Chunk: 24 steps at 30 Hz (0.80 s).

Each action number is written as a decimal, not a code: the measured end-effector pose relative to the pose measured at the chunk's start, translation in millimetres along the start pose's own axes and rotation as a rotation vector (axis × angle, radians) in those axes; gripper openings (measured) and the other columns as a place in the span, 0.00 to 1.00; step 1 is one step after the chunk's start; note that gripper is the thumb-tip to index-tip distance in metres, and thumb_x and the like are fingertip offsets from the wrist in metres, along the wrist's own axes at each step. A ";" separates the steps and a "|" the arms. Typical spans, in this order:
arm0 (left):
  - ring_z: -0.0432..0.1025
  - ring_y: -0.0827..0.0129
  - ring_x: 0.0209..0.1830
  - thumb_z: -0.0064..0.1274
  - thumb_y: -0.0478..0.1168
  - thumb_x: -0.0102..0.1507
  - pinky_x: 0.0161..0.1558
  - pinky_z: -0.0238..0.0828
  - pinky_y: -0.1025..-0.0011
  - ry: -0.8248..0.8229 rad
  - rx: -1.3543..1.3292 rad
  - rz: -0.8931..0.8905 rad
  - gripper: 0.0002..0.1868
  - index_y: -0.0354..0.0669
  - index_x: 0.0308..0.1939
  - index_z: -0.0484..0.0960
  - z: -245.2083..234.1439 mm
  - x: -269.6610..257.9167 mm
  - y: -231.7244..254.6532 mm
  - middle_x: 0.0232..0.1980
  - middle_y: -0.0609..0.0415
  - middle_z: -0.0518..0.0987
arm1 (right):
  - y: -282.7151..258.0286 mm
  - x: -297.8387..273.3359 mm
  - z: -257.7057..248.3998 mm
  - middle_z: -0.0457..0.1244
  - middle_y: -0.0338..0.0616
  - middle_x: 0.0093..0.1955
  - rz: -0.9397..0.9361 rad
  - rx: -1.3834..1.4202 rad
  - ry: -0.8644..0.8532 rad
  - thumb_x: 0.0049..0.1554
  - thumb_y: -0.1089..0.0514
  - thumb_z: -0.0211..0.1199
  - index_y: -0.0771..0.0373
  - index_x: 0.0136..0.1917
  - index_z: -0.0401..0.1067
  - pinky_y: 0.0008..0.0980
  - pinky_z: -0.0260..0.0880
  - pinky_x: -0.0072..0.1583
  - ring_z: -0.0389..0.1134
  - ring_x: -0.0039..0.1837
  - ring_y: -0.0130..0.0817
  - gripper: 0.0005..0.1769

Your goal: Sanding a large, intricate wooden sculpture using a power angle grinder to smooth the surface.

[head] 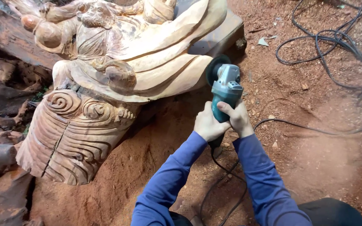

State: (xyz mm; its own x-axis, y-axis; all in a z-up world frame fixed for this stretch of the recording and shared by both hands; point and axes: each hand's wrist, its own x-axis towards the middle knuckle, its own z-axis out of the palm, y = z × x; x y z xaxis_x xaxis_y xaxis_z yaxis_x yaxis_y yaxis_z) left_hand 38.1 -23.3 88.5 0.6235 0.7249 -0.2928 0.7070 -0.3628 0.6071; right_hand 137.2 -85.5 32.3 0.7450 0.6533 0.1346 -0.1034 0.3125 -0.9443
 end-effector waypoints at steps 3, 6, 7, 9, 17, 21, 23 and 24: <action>0.80 0.47 0.51 0.66 0.58 0.42 0.52 0.79 0.52 -0.084 -0.058 -0.006 0.36 0.52 0.49 0.72 2.1 3.5 2.2 0.43 0.42 0.83 | 0.6 -3.4 -8.0 0.64 0.42 0.37 0.028 -0.025 0.051 0.54 0.47 0.73 0.65 0.48 0.74 0.37 0.73 0.44 0.67 0.43 0.30 0.20; 0.79 0.45 0.53 0.65 0.59 0.43 0.55 0.78 0.52 -0.095 0.029 0.024 0.37 0.53 0.51 0.72 -0.7 -4.2 8.5 0.46 0.41 0.83 | -10.6 -14.8 -2.4 0.64 0.41 0.36 0.069 0.054 0.099 0.56 0.47 0.71 0.65 0.46 0.73 0.32 0.72 0.41 0.68 0.42 0.26 0.19; 0.79 0.45 0.53 0.65 0.59 0.43 0.55 0.78 0.52 -0.096 0.024 0.023 0.37 0.53 0.51 0.72 -1.5 -4.7 10.0 0.46 0.41 0.83 | -9.0 -11.9 -2.6 0.64 0.41 0.36 0.070 0.050 0.098 0.56 0.47 0.71 0.65 0.46 0.73 0.32 0.72 0.41 0.68 0.42 0.26 0.19; 0.78 0.44 0.55 0.64 0.59 0.45 0.57 0.77 0.50 -0.064 0.042 0.002 0.37 0.51 0.53 0.69 -2.2 -8.0 11.0 0.48 0.39 0.82 | -4.2 -9.3 -2.6 0.64 0.45 0.39 0.008 0.071 0.038 0.55 0.48 0.72 0.66 0.49 0.73 0.40 0.73 0.44 0.69 0.47 0.32 0.20; 0.79 0.43 0.54 0.64 0.58 0.44 0.56 0.77 0.51 -0.108 0.027 -0.010 0.38 0.48 0.54 0.71 -3.3 -11.1 12.4 0.48 0.39 0.83 | 6.6 -13.2 -6.2 0.62 0.42 0.34 0.118 0.142 0.080 0.56 0.49 0.71 0.67 0.48 0.71 0.30 0.71 0.35 0.68 0.38 0.28 0.20; 0.78 0.40 0.54 0.64 0.58 0.46 0.57 0.76 0.49 -0.075 0.063 0.021 0.38 0.47 0.55 0.70 -9.4 -13.7 19.2 0.48 0.36 0.82 | -33.2 -10.7 1.1 0.62 0.41 0.38 -0.002 0.122 0.034 0.55 0.48 0.72 0.66 0.52 0.70 0.33 0.73 0.39 0.69 0.45 0.29 0.22; 0.78 0.40 0.54 0.64 0.58 0.46 0.56 0.76 0.49 -0.070 0.051 0.008 0.38 0.48 0.54 0.69 -6.0 -10.1 13.2 0.48 0.36 0.82 | -11.1 -6.3 -4.9 0.62 0.42 0.37 0.034 0.100 0.034 0.55 0.47 0.72 0.67 0.51 0.71 0.34 0.73 0.38 0.68 0.43 0.29 0.23; 0.78 0.40 0.54 0.63 0.58 0.46 0.56 0.76 0.49 -0.060 0.040 0.002 0.38 0.48 0.54 0.68 -5.8 -6.6 11.2 0.47 0.36 0.82 | -0.9 -1.7 -7.1 0.62 0.43 0.36 0.062 0.078 0.033 0.55 0.47 0.71 0.68 0.50 0.72 0.34 0.72 0.37 0.67 0.41 0.29 0.23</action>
State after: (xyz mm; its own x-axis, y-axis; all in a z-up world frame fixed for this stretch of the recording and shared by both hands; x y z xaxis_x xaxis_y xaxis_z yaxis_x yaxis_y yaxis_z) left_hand 40.0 -28.8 101.5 0.6427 0.6883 -0.3364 0.7180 -0.3881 0.5777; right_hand 140.7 -91.8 30.8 0.7570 0.6501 0.0656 -0.2000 0.3260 -0.9240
